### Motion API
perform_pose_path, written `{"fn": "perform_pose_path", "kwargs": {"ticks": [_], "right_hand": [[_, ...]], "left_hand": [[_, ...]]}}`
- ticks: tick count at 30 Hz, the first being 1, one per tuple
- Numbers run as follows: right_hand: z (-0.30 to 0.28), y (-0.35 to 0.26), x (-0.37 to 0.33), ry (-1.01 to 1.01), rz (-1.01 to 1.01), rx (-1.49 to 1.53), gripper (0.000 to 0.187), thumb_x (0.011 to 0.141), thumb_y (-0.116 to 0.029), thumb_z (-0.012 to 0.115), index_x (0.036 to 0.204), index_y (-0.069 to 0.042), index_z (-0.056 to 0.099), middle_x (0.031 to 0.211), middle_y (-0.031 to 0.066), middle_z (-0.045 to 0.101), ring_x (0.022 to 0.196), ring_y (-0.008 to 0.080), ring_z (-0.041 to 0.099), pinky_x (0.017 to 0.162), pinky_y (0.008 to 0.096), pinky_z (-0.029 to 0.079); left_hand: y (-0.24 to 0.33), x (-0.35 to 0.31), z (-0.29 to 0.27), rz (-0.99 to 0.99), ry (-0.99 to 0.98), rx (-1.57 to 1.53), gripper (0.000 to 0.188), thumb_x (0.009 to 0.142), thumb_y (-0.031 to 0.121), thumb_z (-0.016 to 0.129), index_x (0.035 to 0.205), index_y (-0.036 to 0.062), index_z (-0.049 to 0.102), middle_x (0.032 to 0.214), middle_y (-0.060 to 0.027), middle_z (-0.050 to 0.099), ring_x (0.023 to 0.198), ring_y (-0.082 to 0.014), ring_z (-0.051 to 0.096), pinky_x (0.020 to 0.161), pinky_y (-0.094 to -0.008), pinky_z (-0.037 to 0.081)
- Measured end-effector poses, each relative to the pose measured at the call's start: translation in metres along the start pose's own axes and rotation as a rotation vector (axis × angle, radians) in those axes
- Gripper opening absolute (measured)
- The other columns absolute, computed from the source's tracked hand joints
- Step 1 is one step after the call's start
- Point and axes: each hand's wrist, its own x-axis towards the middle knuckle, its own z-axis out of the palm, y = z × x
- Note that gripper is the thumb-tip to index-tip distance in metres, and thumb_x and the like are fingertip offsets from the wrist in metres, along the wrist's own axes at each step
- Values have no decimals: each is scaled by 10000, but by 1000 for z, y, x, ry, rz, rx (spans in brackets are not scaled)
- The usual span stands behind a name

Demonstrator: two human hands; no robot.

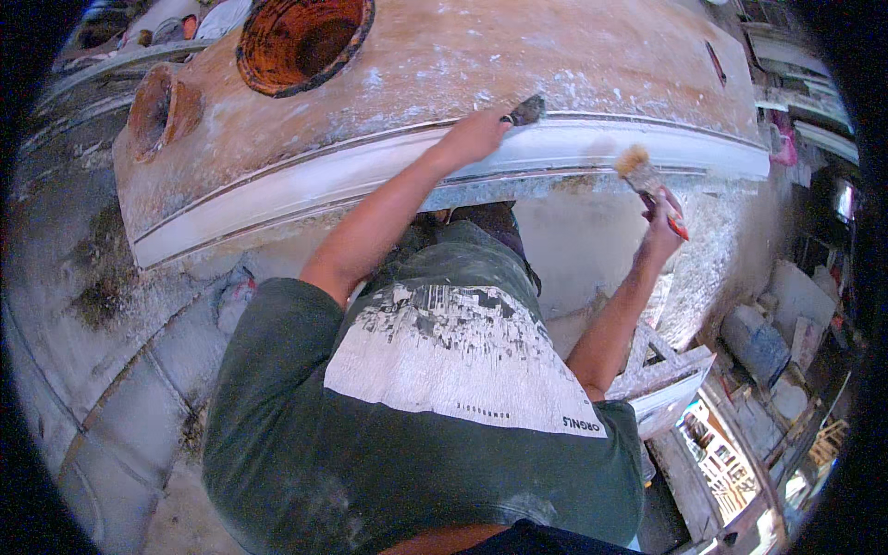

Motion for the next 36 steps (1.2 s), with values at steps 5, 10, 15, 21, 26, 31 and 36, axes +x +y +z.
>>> {"fn": "perform_pose_path", "kwargs": {"ticks": [5, 10, 15, 21, 26, 31, 36], "right_hand": [[-3, -17, -21, -54, 47, -103, 215, 879, -158, 641, 1031, -9, 674, 937, 64, 689, 800, 132, 671, 616, 232, 457], [-37, -4, -22, 31, 105, -101, 217, 880, -157, 641, 1041, -15, 669, 925, 63, 690, 815, 141, 675, 631, 243, 462], [-37, -2, -33, 12, 164, -86, 213, 875, -163, 649, 1028, -17, 672, 913, 52, 687, 820, 119, 655, 635, 241, 463], [-6, -8, -29, -336, 104, 50, 190, 848, -141, 668, 990, -18, 698, 922, 40, 701, 832, 110, 641, 780, 254, 502], [73, 3, -40, -822, -97, 195, 199, 820, -126, 678, 996, -37, 696, 913, 73, 704, 800, 104, 632, 745, 264, 503], [94, 31, 4, -787, 67, 237, 171, 824, -166, 682, 940, -42, 701, 796, 79, 693, 697, 108, 606, 679, 289, 492], [11, 76, 117, -410, 106, -47, 193, 709, -169, 679, 847, -35, 694, 793, 124, 698, 722, 225, 663, 711, 340, 520]], "left_hand": [[-75, -68, -84, -43, -99, 139, 422, 943, 297, 523, 1278, 40, 530, 1182, -237, 595, 1089, -392, 579, 954, -419, 439], [-108, -137, -128, -241, -80, 224, 373, 951, 251, 513, 1247, 27, 547, 1187, -230, 594, 1102, -366, 578, 946, -409, 441], [-45, -51, -44, -13, -15, 146, 395, 954, 246, 489, 1278, 21, 503, 1145, -278, 588, 1076, -420, 566, 926, -455, 438], [70, 109, 65, 91, -105, 68, 413, 924, 301, 506, 1225, 18, 531, 1067, -272, 616, 996, -439, 589, 858, -499, 461], [126, 173, 88, 206, -162, 167, 374, 918, 280, 504, 1188, 26, 560, 894, -235, 659, 773, -370, 658, 691, -469, 519], [187, 180, 92, -31, -274, 116, 351, 918, 263, 490, 1166, 27, 568, 700, -169, 624, 494, -242, 588, 427, -388, 468], [245, 243, 165, -30, -198, 17, 331, 915, 275, 496, 1050, -16, 578, 657, -160, 606, 467, -234, 571, 417, -376, 455]]}}
